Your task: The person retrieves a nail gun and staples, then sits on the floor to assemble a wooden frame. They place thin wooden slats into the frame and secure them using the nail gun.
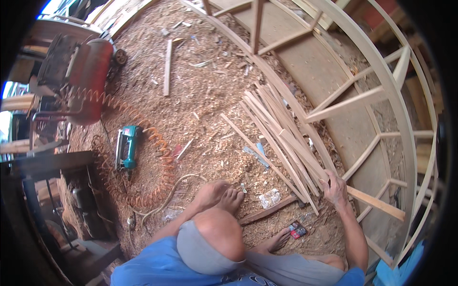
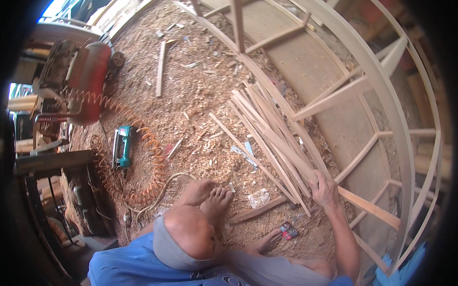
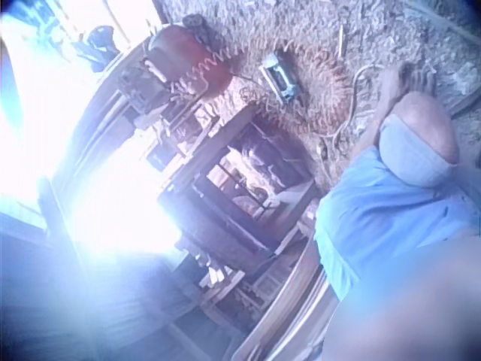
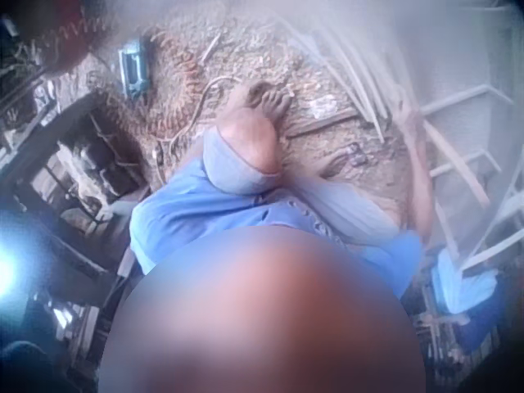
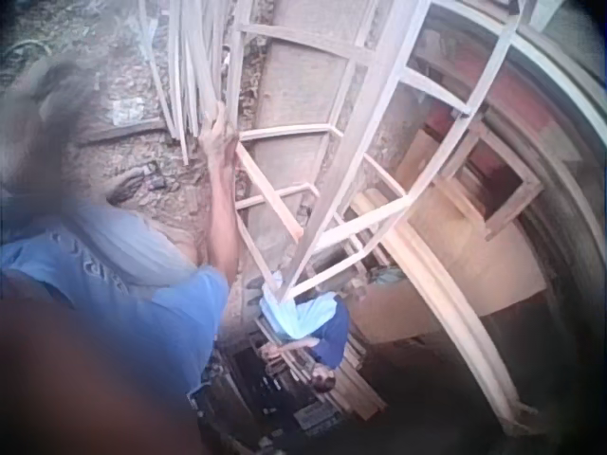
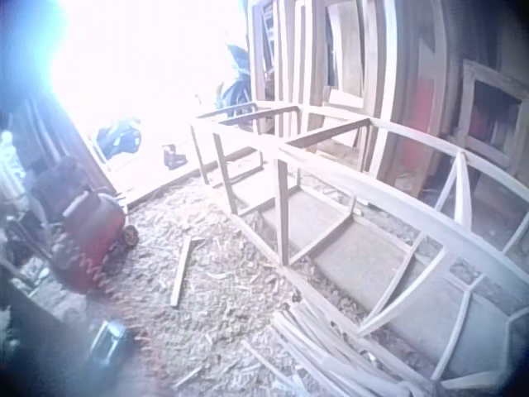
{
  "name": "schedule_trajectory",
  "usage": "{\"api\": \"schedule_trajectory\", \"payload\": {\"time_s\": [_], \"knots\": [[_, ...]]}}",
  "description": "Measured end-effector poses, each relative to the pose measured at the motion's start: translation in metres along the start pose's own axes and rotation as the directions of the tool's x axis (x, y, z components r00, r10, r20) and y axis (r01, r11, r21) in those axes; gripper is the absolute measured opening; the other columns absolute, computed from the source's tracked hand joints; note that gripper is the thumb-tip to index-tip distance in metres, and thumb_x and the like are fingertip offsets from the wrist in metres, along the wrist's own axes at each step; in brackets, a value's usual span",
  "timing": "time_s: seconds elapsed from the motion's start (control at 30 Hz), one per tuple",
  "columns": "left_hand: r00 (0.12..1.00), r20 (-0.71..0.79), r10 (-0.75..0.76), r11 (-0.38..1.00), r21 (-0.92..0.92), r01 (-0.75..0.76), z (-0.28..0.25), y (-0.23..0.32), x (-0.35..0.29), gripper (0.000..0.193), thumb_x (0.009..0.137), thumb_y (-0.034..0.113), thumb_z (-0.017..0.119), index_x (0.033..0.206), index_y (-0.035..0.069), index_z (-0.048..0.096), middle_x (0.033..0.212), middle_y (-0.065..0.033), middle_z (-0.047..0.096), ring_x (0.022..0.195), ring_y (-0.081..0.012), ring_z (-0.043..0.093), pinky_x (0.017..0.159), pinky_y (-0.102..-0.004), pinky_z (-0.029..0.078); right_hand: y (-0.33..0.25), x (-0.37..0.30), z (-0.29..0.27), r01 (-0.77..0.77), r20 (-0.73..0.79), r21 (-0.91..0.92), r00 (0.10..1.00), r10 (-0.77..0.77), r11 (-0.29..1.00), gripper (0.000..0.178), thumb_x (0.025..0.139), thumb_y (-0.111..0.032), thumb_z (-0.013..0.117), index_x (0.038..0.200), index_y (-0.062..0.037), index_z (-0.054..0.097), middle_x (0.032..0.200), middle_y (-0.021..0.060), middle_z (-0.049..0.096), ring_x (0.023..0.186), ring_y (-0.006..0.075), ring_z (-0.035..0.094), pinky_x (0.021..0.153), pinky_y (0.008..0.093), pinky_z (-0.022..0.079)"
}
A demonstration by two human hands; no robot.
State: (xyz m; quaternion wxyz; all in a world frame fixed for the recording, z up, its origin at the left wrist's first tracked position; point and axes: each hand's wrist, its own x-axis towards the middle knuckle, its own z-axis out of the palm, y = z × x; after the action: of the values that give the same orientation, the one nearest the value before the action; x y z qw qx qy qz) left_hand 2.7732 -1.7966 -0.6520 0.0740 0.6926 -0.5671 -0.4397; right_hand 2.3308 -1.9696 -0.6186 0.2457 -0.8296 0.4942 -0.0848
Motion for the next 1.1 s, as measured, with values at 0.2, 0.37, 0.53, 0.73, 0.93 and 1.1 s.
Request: {"api": "schedule_trajectory", "payload": {"time_s": [0.2,0.37,0.53,0.73,0.93,1.1], "knots": [[0.889,-0.456,0.027,0.997,-0.058,-0.060,-0.038,-0.061,-0.016,0.016,0.093,0.011,0.063,0.106,0.004,0.069,0.099,-0.0175,0.069,0.094,-0.0362,0.066,0.082,-0.0433,0.053,-0.023,-0.009,0.006,0.005,0.035,-0.012,0.999,-0.004,1.000,0.032,0.092,-0.016,0.064,0.120,-0.0018,0.058,0.094,0.0254,0.067,0.087,0.0455,0.065,0.075,0.0509,0.051],[0.694,-0.717,-0.068,0.987,-0.149,-0.057,-0.073,-0.108,-0.032,0.013,0.093,0.008,0.065,0.104,0.002,0.069,0.095,-0.0158,0.069,0.090,-0.0335,0.067,0.080,-0.0415,0.052,-0.020,-0.104,0.030,-0.141,0.197,0.034,0.972,0.132,0.989,0.026,0.094,-0.010,0.056,0.118,0.0006,0.059,0.108,0.0278,0.063,0.102,0.0460,0.062,0.086,0.0496,0.050],[0.605,-0.792,-0.081,0.990,-0.132,-0.040,-0.090,-0.125,-0.051,0.014,0.093,0.008,0.065,0.106,0.003,0.069,0.096,-0.0153,0.068,0.089,-0.0323,0.066,0.079,-0.0425,0.051,-0.023,-0.189,0.056,-0.216,0.287,0.068,0.939,0.188,0.974,0.027,0.093,-0.010,0.057,0.117,0.0002,0.060,0.106,0.0279,0.064,0.103,0.0470,0.062,0.087,0.0494,0.050],[0.500,-0.861,-0.096,0.995,-0.090,0.036,-0.099,-0.144,-0.046,0.013,0.090,0.004,0.066,0.103,0.004,0.068,0.097,-0.0152,0.068,0.089,-0.0321,0.065,0.081,-0.0420,0.049,-0.040,-0.221,0.082,-0.542,0.436,-0.006,0.755,0.490,0.841,0.028,0.092,-0.010,0.059,0.117,0.0007,0.061,0.106,0.0272,0.065,0.103,0.0460,0.063,0.088,0.0496,0.050],[0.391,-0.919,-0.052,0.997,-0.027,0.068,-0.089,-0.177,-0.082,0.015,0.090,0.003,0.065,0.105,0.004,0.067,0.097,-0.0164,0.067,0.091,-0.0347,0.064,0.083,-0.0429,0.050,-0.038,-0.232,0.077,-0.576,0.463,-0.045,0.712,0.528,0.816,0.029,0.091,-0.010,0.060,0.118,0.0012,0.061,0.106,0.0265,0.066,0.102,0.0450,0.064,0.088,0.0499,0.050],[0.113,-0.915,-0.388,0.894,-0.345,0.286,-0.129,-0.214,-0.145,0.015,0.088,0.000,0.065,0.104,0.004,0.067,0.099,-0.0153,0.067,0.093,-0.0337,0.066,0.080,-0.0395,0.051,-0.023,-0.234,0.057,-0.565,0.457,-0.058,0.717,0.525,0.823,0.030,0.089,-0.010,0.061,0.118,0.0015,0.062,0.106,0.0259,0.066,0.102,0.0441,0.064,0.089,0.0501,0.050]]}}
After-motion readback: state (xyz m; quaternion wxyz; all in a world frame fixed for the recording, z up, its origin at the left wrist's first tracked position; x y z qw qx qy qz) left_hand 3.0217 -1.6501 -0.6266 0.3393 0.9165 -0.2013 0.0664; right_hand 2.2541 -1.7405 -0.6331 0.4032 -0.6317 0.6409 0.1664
